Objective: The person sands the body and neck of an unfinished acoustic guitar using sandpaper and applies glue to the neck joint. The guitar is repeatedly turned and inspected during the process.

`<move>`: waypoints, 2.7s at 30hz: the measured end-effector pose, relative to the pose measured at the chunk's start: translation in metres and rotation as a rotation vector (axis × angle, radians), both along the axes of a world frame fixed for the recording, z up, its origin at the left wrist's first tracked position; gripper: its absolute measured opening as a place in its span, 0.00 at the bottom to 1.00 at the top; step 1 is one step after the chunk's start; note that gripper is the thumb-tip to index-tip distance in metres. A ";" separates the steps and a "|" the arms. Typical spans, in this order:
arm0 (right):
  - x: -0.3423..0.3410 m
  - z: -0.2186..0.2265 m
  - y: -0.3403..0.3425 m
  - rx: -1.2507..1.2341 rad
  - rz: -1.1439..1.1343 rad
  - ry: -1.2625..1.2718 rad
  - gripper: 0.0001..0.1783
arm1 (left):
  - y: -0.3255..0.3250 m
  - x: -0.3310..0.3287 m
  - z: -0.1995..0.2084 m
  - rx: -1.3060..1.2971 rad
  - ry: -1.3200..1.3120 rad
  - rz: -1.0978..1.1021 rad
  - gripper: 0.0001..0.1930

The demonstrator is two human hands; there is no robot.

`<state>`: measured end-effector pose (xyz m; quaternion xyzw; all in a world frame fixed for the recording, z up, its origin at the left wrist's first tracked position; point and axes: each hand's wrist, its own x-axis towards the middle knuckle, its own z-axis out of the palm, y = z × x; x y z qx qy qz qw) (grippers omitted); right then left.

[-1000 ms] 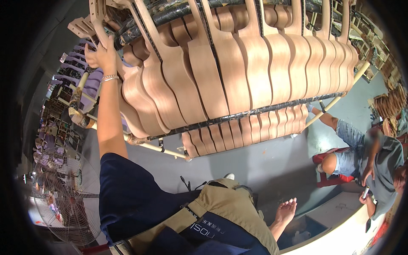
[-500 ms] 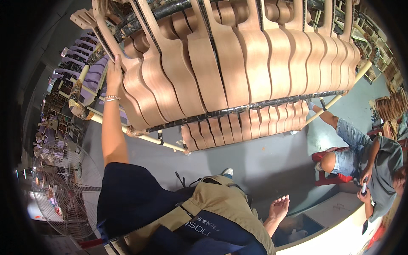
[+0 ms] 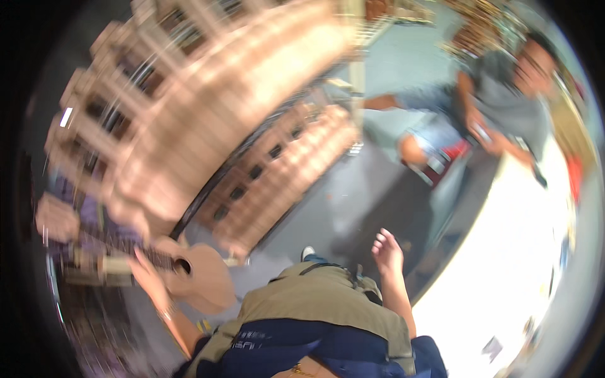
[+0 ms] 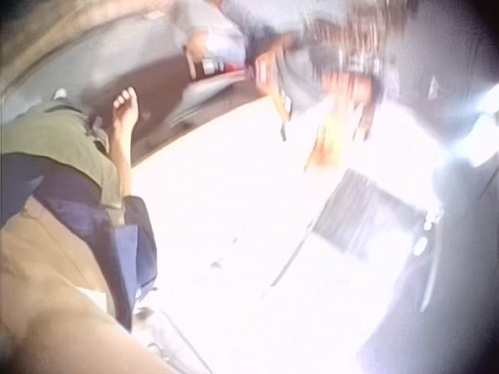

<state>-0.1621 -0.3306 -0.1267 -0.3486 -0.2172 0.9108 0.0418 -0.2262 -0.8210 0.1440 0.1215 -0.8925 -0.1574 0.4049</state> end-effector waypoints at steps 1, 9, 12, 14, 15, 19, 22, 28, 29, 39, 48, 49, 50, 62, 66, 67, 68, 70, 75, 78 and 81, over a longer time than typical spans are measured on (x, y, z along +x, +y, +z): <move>-0.006 0.010 -0.002 0.050 0.019 -0.058 0.15 | 0.000 -0.012 -0.039 -0.136 0.090 -0.003 0.24; 0.045 0.050 0.011 0.553 -0.211 -0.059 0.25 | 0.318 -0.076 -0.074 1.028 0.013 -0.988 0.20; 0.086 0.056 0.013 0.541 -0.532 -0.003 0.33 | 0.388 -0.050 -0.055 1.194 -0.267 -1.229 0.20; 0.121 0.093 0.030 0.756 -0.810 -0.008 0.39 | 0.433 -0.040 -0.056 1.401 -0.420 -1.450 0.19; 0.146 0.118 0.046 1.041 -0.903 -0.128 0.42 | 0.452 -0.036 -0.064 1.471 -0.519 -1.480 0.19; 0.200 0.199 0.040 1.553 -1.149 -0.425 0.58 | 0.507 -0.018 -0.086 1.530 -0.782 -1.528 0.19; 0.211 0.232 0.037 1.986 -1.576 -0.785 0.52 | 0.546 -0.019 -0.109 1.503 -0.881 -1.622 0.20; 0.212 0.151 0.025 1.107 -1.358 -1.032 0.42 | 0.611 -0.004 -0.120 1.490 -1.238 -1.656 0.23; 0.208 0.138 0.022 0.741 -1.448 -0.704 0.46 | 0.623 0.005 -0.120 1.449 -1.267 -1.697 0.23; 0.179 0.106 -0.015 0.430 -1.885 -0.520 0.39 | 0.658 0.049 -0.118 1.274 -1.649 -2.005 0.21; 0.189 0.100 -0.029 0.561 -2.206 -0.482 0.40 | 0.687 0.095 -0.119 1.429 -2.154 -2.023 0.22; 0.189 0.100 -0.030 0.569 -2.235 -0.463 0.40 | 0.690 0.098 -0.118 1.444 -2.207 -2.024 0.22; 0.190 0.098 -0.029 0.583 -2.257 -0.437 0.40 | 0.692 0.103 -0.112 1.423 -2.249 -1.966 0.23; 0.207 0.102 -0.023 0.733 -2.303 -0.371 0.43 | 0.737 0.125 -0.134 1.597 -2.616 -1.861 0.23; 0.204 0.119 -0.005 0.737 -2.244 -0.588 0.43 | 0.750 0.128 -0.144 1.497 -2.476 -1.761 0.25; 0.204 0.124 -0.003 0.752 -2.198 -0.653 0.44 | 0.754 0.125 -0.151 1.579 -2.655 -1.712 0.26; 0.203 0.132 0.000 0.771 -2.198 -0.669 0.44 | 0.754 0.130 -0.149 1.508 -2.569 -1.680 0.25; 0.200 0.148 0.007 0.806 -2.189 -0.678 0.44 | 0.754 0.137 -0.144 1.418 -2.445 -1.644 0.25; 0.198 0.156 0.008 0.865 -2.131 -0.725 0.46 | 0.759 0.141 -0.148 1.329 -2.390 -1.646 0.27; 0.198 0.162 0.007 0.864 -2.073 -0.711 0.46 | 0.771 0.137 -0.152 1.265 -2.411 -1.654 0.29; 0.196 0.169 0.003 0.809 -2.019 -0.760 0.48 | 0.782 0.132 -0.154 1.271 -2.788 -1.491 0.33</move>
